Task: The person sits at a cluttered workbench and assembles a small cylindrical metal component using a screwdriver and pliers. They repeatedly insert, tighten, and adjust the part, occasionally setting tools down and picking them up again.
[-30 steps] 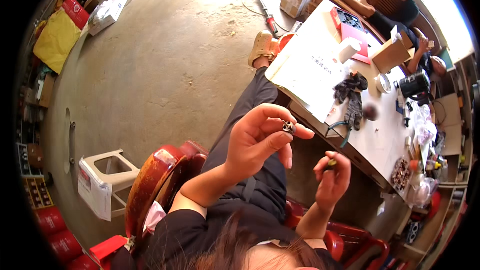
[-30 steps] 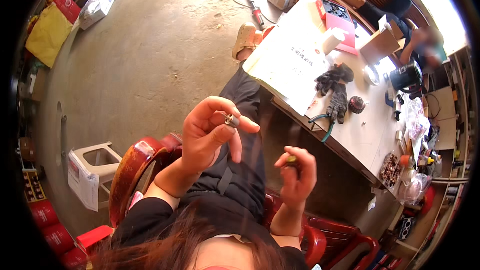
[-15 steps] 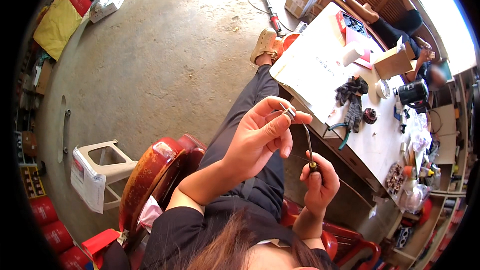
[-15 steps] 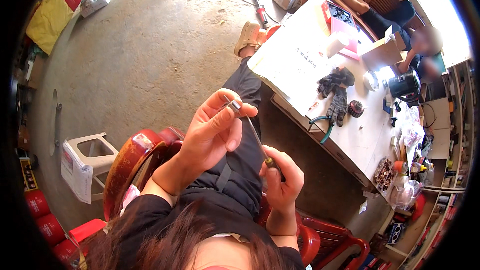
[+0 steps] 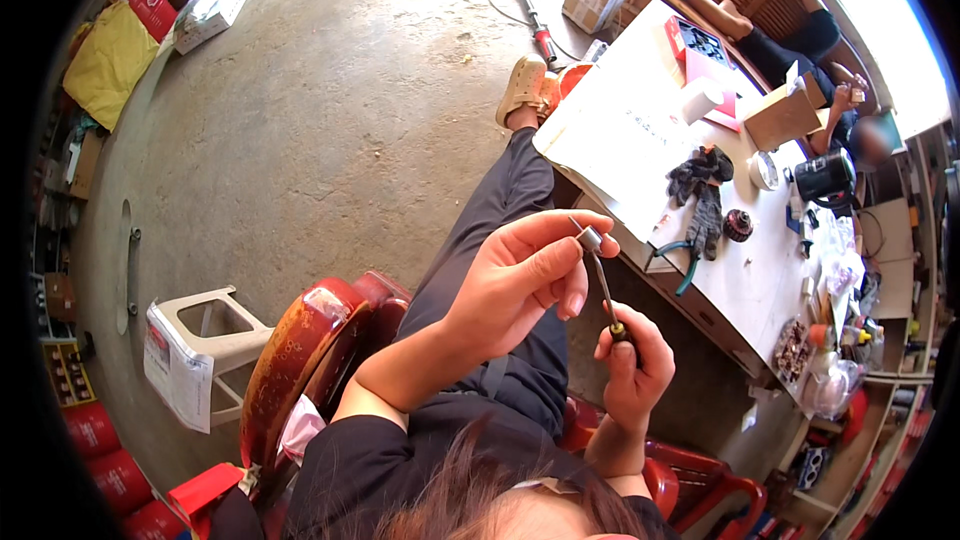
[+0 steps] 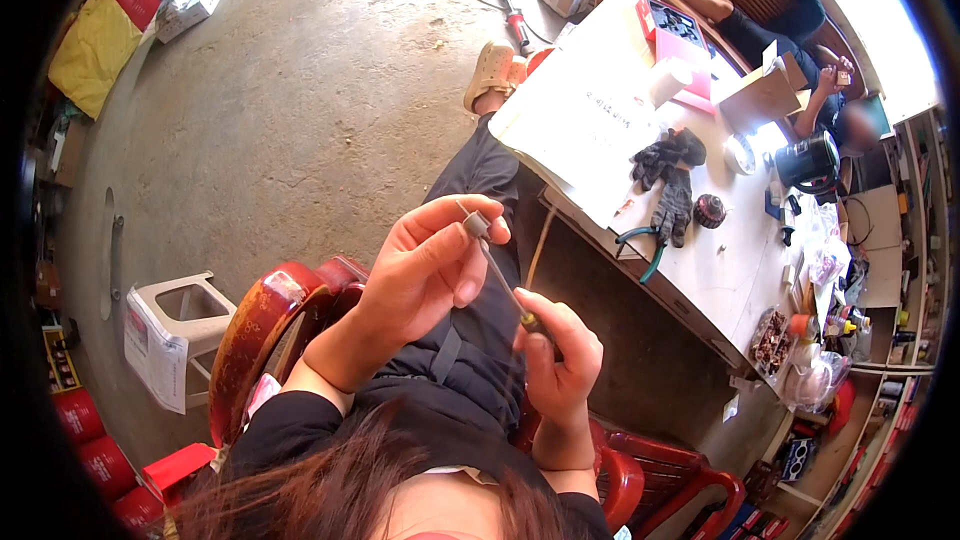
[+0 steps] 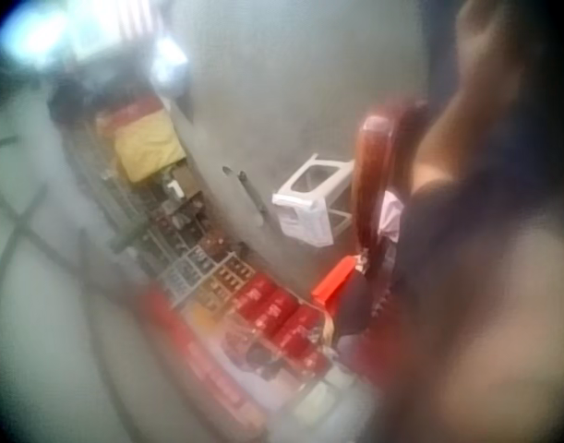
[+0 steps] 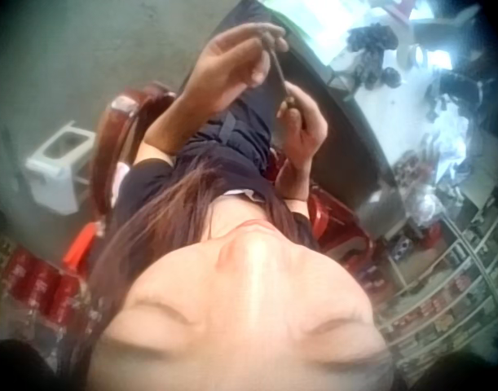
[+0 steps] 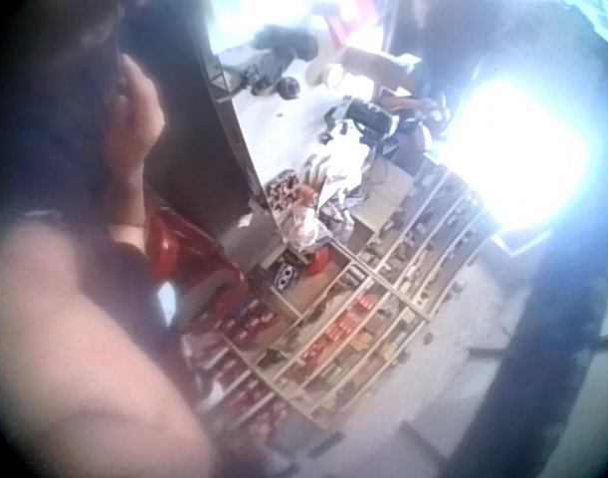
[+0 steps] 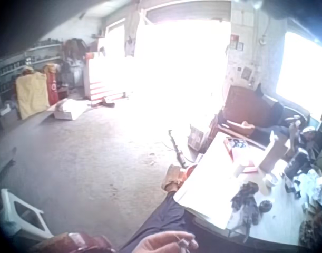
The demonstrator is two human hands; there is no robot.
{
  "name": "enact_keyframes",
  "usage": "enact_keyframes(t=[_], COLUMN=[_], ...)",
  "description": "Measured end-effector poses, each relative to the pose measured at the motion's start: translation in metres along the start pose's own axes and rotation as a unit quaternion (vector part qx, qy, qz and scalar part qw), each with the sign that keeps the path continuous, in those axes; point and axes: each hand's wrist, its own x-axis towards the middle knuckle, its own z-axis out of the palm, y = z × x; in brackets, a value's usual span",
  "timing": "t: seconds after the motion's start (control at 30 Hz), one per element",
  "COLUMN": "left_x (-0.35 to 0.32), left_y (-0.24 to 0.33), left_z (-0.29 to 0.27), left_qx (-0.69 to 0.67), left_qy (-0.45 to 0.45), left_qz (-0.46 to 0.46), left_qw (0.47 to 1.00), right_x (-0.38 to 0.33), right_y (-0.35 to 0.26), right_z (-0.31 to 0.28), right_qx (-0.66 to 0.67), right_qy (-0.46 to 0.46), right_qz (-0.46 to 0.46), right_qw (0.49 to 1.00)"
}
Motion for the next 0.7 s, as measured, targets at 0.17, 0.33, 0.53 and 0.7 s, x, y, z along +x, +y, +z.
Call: enact_keyframes(t=[0.17,0.33,0.53,0.7], left_x=[0.0005,0.0022,0.0028,0.0038], left_y=[0.0003,0.002,-0.0013,-0.0019], left_z=[0.0023,0.0022,0.0017,0.0009], left_qx=[0.019,-0.001,0.01,0.016], left_qy=[0.016,0.03,0.009,0.005], left_qz=[-0.005,-0.007,0.011,0.018], left_qw=[1.0,1.0,1.0,1.0], right_x=[0.0008,-0.0004,-0.0009,0.0008], right_y=[0.0002,0.0005,0.0018,0.0014], right_z=[0.001,0.0005,0.0006,0.0024], right_qx=[-0.019,-0.031,-0.032,-0.034], right_qy=[0.006,0.024,0.018,0.016], right_qz=[-0.012,-0.017,-0.018,-0.014], right_qw=[1.0,0.999,0.999,0.999])
